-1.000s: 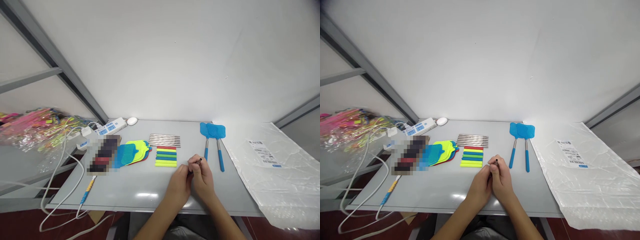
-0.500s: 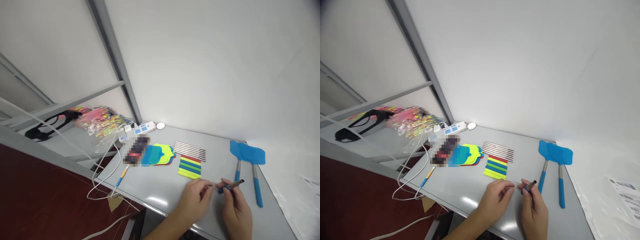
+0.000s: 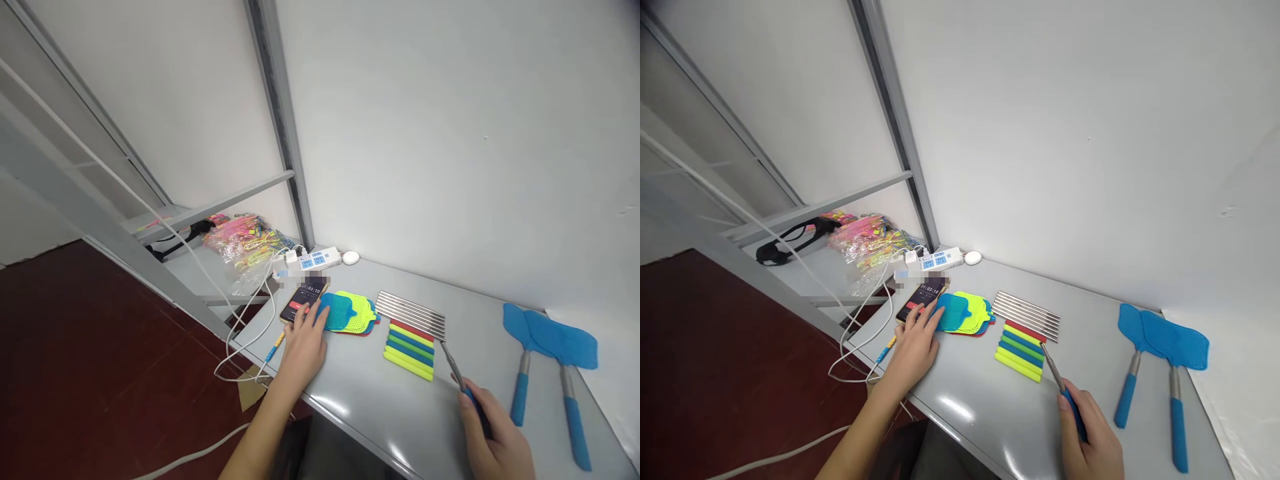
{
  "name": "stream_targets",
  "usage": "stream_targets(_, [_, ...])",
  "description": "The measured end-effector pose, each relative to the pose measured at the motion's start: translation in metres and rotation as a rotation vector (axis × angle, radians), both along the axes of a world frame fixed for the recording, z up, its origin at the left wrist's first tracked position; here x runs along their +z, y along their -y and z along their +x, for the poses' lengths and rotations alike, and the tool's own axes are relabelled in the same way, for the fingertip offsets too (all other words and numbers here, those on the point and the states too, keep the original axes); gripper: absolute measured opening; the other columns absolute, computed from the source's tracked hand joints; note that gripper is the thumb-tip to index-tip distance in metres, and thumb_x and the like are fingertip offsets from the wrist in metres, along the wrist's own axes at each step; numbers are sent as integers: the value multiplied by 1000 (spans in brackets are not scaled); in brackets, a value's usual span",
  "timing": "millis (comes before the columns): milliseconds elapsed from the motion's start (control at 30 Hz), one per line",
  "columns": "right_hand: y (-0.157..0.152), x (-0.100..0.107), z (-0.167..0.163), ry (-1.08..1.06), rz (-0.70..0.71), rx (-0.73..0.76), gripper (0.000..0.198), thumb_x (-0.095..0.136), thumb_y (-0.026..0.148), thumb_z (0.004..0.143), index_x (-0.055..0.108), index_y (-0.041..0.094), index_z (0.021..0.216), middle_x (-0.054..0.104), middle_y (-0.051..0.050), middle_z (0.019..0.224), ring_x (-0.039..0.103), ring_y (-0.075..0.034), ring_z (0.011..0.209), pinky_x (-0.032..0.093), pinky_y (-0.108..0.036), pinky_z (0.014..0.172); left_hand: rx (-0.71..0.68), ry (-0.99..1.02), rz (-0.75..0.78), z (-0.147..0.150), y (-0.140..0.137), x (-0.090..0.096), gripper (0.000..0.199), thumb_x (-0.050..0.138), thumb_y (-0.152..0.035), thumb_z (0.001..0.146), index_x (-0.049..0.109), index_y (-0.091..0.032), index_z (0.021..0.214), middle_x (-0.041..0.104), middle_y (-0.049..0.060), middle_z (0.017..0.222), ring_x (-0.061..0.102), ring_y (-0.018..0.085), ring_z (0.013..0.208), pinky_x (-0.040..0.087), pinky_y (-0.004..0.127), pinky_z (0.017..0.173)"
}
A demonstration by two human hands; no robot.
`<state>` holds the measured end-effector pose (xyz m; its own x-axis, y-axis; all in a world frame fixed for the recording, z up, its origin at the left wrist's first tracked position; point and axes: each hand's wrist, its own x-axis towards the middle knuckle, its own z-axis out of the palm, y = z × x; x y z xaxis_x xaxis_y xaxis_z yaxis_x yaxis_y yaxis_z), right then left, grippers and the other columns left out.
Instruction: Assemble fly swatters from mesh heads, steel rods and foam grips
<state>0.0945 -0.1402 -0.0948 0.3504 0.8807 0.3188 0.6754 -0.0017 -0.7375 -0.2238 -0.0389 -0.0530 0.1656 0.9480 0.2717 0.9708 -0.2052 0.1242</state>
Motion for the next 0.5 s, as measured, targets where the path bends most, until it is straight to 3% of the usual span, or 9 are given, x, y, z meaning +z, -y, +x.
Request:
stream_targets(100, [0,2,0,-4,-1,-34,40,49,54,87,68,22,102,72,-11,106,67,-31,99,58,-38,76,-42,-57,-61,-2,-7,1,57,41,-7,84,46,-21,140,45,11,148,27,34,140,32,57,99])
stream_targets(200, [-1,3,1,-10,-15,-63,41,49,55,87,68,22,102,72,-11,105,68,-31,97,58,-39,76,-60,-49,-57,-4,-12,4,49,41,-11,89,51,-23,136,54,11,140,35,34,135,31,58,99])
stream_targets(400, [-2,0,0,-30,3,-24,41,51,55,87,68,22,102,72,-10,106,68,-30,97,58,-40,82,-147,52,90,-8,-14,7,44,49,-10,87,60,-28,126,70,8,117,52,29,120,18,59,109])
stream_targets(500, [-2,0,0,-26,14,-39,40,52,54,87,69,21,101,73,-10,105,69,-30,97,58,-40,81,-121,170,229,-9,-16,5,35,49,-14,90,64,-28,118,72,6,110,59,26,109,13,59,111])
